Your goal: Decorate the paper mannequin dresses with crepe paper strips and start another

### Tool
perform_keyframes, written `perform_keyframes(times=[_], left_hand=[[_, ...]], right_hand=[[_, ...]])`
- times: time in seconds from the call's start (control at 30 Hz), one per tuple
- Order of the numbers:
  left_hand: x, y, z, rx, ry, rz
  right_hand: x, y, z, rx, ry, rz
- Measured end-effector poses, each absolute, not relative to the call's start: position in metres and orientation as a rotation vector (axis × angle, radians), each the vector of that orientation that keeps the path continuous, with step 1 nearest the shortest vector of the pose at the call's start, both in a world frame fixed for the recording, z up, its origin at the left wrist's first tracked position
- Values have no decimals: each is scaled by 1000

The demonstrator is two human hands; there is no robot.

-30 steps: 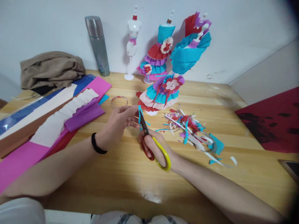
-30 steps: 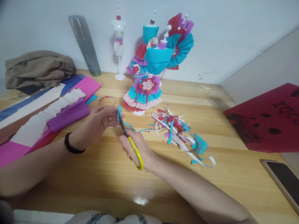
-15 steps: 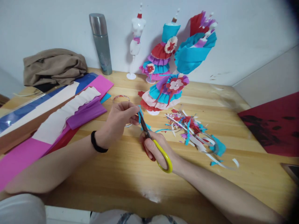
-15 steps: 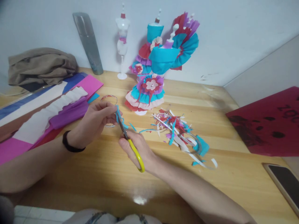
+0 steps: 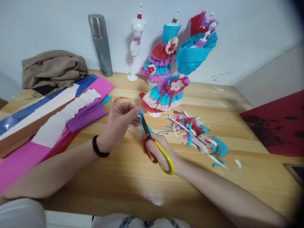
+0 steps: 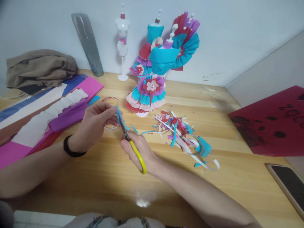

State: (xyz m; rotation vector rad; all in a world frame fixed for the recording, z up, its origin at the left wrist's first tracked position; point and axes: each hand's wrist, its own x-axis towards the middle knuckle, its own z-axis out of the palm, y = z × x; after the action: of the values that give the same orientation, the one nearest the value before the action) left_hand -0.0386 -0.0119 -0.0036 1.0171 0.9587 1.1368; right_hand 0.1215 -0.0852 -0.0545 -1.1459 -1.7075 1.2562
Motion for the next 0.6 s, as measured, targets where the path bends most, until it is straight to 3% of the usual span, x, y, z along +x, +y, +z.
perform_keyframes(times=[0.6], left_hand=[[-37,-13,-4,1049,981,1152]], right_hand=[[115,-88,-51,-1253,-1672,1209]])
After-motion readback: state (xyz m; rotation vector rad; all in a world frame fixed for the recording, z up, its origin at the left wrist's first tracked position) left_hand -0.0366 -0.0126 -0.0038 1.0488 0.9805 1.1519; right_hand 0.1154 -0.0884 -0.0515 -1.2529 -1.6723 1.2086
